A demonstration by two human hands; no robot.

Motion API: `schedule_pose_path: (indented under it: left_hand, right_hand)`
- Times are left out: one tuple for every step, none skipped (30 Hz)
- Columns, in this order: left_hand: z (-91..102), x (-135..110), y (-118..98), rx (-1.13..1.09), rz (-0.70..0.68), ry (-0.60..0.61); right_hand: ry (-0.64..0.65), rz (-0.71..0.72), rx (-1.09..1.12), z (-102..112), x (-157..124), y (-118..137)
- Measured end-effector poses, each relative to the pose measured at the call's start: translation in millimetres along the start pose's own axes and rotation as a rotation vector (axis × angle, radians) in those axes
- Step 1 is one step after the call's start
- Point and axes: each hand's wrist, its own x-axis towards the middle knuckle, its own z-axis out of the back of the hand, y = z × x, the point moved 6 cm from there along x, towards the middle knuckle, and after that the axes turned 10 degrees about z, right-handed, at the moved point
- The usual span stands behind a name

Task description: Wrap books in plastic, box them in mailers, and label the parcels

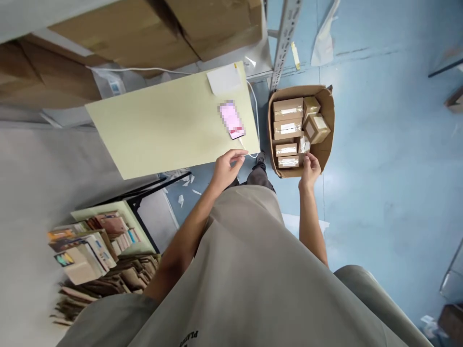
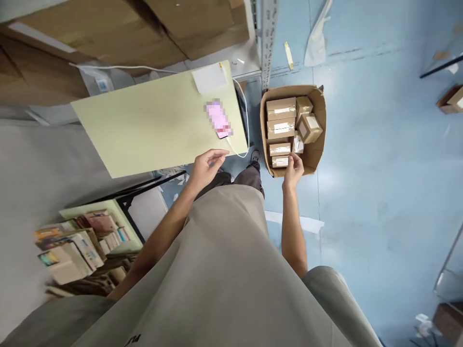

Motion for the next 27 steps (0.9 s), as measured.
schedule_pose_path:
  left_hand:
    - [10.9, -9, 6, -0.026, -0.001, -0.030]
    - [22.9, -18, 11, -0.057, -0.012, -0.064]
    - [36.0, -28, 16, -0.093, -0.031, -0.101]
    - [50.4, -38, 22, -0.134, -0.056, -0.142]
    - [66.0, -49, 29, -0.177, -0.081, -0.186]
    - [82.7, -60, 36, -0.222, -0.100, -0.231]
    - [100.1, -72, 46, -0.264, -0.111, -0.276]
    - [118.1, -84, 56, -0.304, -0.114, -0.321]
    - [136.4, -97, 69, -0.341, -0.113, -0.366]
    - [155.1, -110, 82, -0.378, -0.108, -0.414]
    - [173.7, -124, 96, -0.415, -0.102, -0.466]
    - [192.2, -138, 111, -0.451, -0.095, -0.519]
    - [210.3, -152, 127, -0.485, -0.089, -0.573]
    - [227.8, -166, 143, -0.517, -0.085, -0.627]
    - [244.7, -181, 159, -0.546, -0.082, -0.681]
    - [261.0, -195, 175, -0.572, -0.079, -0.734]
    - [276.4, -210, 190, -0.597, -0.076, -0.787]
    - [290.9, -224, 205, -0.621, -0.073, -0.840]
    - [304.3, -239, 219, -0.645, -0.068, -0.893]
    - [316.4, -253, 233, -0.668, -0.062, -0.944]
    - [327.1, -267, 246, -0.692, -0.055, -0.995]
    - [336.5, -280, 258, -0.717, -0.047, -1.045]
    - [344.5, -293, 269, -0.743, -0.039, -1.095]
    - [351.5, -305, 279, -0.771, -0.032, -1.142]
    - [357.8, -316, 289, -0.798, -0.024, -1.187]
    - [363.6, -325, 298, -0.822, -0.014, -1.229]
    - [369.3, -335, 307, -0.842, -0.002, -1.270]
  right_hand:
    - [0.037, 0.030, 0.018, -13, -3, 12]
    - [0.074, 0.059, 0.043, -27, -7, 24]
    - [0.116, 0.085, 0.073, -42, -13, 37]
    - [0.162, 0.110, 0.101, -59, -21, 52]
    - [0.209, 0.137, 0.124, -76, -31, 67]
    - [0.260, 0.166, 0.139, -95, -43, 83]
    - [0.314, 0.196, 0.146, -115, -58, 100]
    - [0.368, 0.229, 0.149, -135, -75, 118]
    - [0.422, 0.262, 0.151, -155, -94, 135]
    - [0.480, 0.293, 0.150, -176, -116, 151]
    - [0.543, 0.321, 0.148, -197, -139, 166]
    - [0.609, 0.347, 0.146, -218, -164, 180]
    - [0.672, 0.370, 0.142, -238, -190, 192]
    - [0.736, 0.391, 0.135, -259, -216, 202]
    - [0.802, 0.412, 0.127, -278, -242, 212]
    - [0.868, 0.435, 0.120, -297, -269, 220]
    - [0.934, 0.457, 0.116, -314, -295, 227]
    - [1.001, 0.479, 0.114, -331, -320, 233]
    - [1.068, 0.501, 0.110, -347, -345, 239]
    - [1.133, 0.524, 0.104, -361, -368, 244]
    - [1.193, 0.547, 0.096, -374, -391, 248]
    - [1.249, 0.570, 0.086, -386, -412, 253]
    - [1.307, 0.592, 0.074, -398, -431, 256]
    - [1.362, 0.612, 0.060, -410, -450, 260]
    - [1.416, 0.629, 0.043, -421, -468, 262]
    - [1.470, 0.641, 0.023, -432, -485, 265]
    - [1.524, 0.648, 0.000, -444, -501, 266]
